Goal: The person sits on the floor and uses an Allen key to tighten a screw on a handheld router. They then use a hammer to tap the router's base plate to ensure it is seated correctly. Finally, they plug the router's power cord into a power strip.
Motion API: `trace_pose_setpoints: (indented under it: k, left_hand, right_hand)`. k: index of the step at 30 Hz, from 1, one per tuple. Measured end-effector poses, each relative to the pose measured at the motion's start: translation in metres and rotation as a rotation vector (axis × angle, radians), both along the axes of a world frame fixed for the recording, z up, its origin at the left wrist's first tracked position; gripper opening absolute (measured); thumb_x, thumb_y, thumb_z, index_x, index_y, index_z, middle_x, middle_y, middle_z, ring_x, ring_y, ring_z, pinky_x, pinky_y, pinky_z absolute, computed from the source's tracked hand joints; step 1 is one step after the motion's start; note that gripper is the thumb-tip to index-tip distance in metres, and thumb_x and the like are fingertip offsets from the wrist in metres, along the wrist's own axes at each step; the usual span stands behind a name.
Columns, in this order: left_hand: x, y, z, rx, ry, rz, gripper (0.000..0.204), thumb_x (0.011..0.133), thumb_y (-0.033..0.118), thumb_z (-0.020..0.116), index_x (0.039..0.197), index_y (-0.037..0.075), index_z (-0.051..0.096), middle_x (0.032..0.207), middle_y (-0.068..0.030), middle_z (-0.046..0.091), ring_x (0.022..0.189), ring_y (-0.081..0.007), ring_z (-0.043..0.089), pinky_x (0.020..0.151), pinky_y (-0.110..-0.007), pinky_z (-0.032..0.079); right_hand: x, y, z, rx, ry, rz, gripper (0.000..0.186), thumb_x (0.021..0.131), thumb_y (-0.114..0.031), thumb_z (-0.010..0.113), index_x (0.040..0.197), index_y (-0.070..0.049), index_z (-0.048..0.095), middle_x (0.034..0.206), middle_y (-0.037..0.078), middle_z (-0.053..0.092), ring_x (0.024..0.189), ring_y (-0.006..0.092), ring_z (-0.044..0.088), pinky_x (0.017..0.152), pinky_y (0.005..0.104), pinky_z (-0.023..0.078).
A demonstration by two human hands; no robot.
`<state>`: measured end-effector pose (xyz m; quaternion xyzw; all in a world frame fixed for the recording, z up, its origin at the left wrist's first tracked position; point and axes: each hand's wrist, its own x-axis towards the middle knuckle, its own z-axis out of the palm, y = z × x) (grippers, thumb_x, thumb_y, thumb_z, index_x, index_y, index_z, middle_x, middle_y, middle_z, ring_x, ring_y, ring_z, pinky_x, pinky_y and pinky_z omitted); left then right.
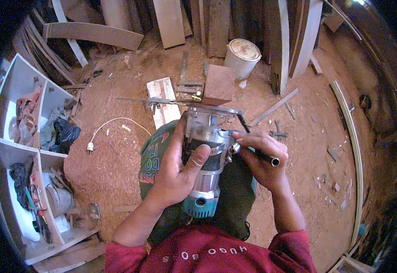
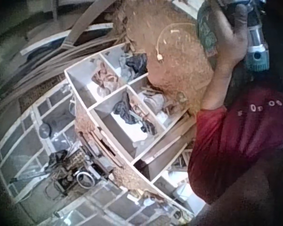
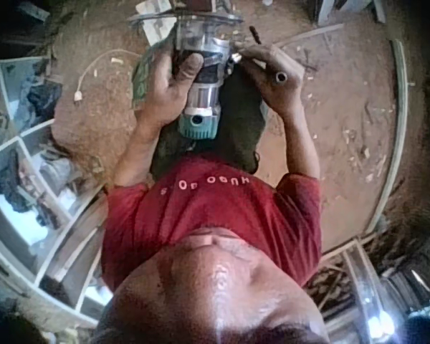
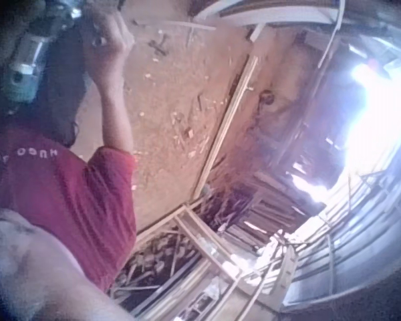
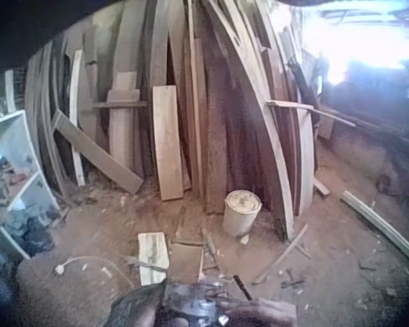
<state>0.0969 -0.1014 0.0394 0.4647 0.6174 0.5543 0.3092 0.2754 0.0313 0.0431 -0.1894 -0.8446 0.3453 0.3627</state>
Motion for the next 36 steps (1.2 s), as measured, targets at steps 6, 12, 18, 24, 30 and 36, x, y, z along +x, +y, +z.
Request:
trace_pose_setpoints:
  k: [6, 12, 18, 24, 30, 36]
  left_hand:
    - [-0.005, 0.0, -0.01, 0.037, 0.149, 0.092, 0.068, 0.105, 0.037, 0.04, 0.151, -0.007, 0.017, 0.148, -0.0262, 0.04, 0.136, -0.0314, 0.042, 0.112, -0.036, 0.031]
    - [0.001, -0.009, -0.019, -0.133, -0.05, 0.243, 0.058, 0.105, 0.034, 0.041, 0.146, -0.006, 0.034, 0.147, -0.0192, 0.044, 0.136, -0.0272, 0.041, 0.113, -0.038, 0.03]
    - [0.002, 0.003, -0.004, 0.023, 0.071, 0.228, 0.066, 0.1, 0.037, 0.053, 0.144, -0.008, 0.035, 0.134, -0.0239, 0.052, 0.125, -0.0296, 0.052, 0.105, -0.038, 0.04]
    - [-0.003, -0.002, -0.005, 0.073, 0.08, 0.282, 0.06, 0.099, 0.036, 0.057, 0.139, -0.007, 0.043, 0.121, -0.0191, 0.058, 0.114, -0.0268, 0.057, 0.098, -0.038, 0.045]
    - [-0.001, 0.004, 0.001, 0.156, -0.149, 0.379, 0.048, 0.086, 0.034, 0.076, 0.109, -0.001, 0.053, 0.111, -0.0132, 0.061, 0.098, -0.0181, 0.062, 0.084, -0.034, 0.051]
    - [-0.007, -0.005, -0.014, 0.067, 0.219, 0.41, 0.047, 0.08, 0.039, 0.082, 0.09, 0.003, 0.054, 0.088, -0.0109, 0.063, 0.076, -0.0192, 0.064, 0.065, -0.031, 0.052]
  right_hand:
    - [-0.009, -0.007, -0.002, 0.098, -0.011, 0.008, 0.021, 0.077, 0.002, 0.075, 0.097, -0.003, 0.07, 0.099, 0.014, 0.073, 0.089, 0.0254, 0.072, 0.076, 0.0343, 0.057]
    - [-0.01, -0.007, 0.004, 0.115, -0.004, 0.01, 0.022, 0.076, 0.001, 0.076, 0.097, -0.005, 0.072, 0.093, 0.012, 0.073, 0.083, 0.0247, 0.072, 0.07, 0.0334, 0.057]
    - [-0.009, -0.007, 0.012, 0.097, -0.072, 0.023, 0.023, 0.075, -0.002, 0.078, 0.097, -0.008, 0.074, 0.09, 0.01, 0.073, 0.081, 0.0222, 0.072, 0.069, 0.0312, 0.057]
    - [-0.009, -0.006, 0.008, 0.115, -0.072, 0.13, 0.025, 0.074, -0.004, 0.078, 0.098, -0.009, 0.075, 0.089, 0.01, 0.072, 0.083, 0.0237, 0.072, 0.068, 0.0321, 0.057]
    - [-0.018, -0.008, 0.022, 0.079, -0.185, 0.166, 0.027, 0.072, -0.003, 0.079, 0.098, -0.009, 0.075, 0.085, 0.01, 0.07, 0.082, 0.0245, 0.072, 0.067, 0.0334, 0.057]
    - [-0.017, -0.005, 0.014, -0.041, -0.207, 0.15, 0.027, 0.072, -0.004, 0.08, 0.098, -0.009, 0.075, 0.087, 0.01, 0.07, 0.083, 0.024, 0.071, 0.07, 0.0336, 0.056]
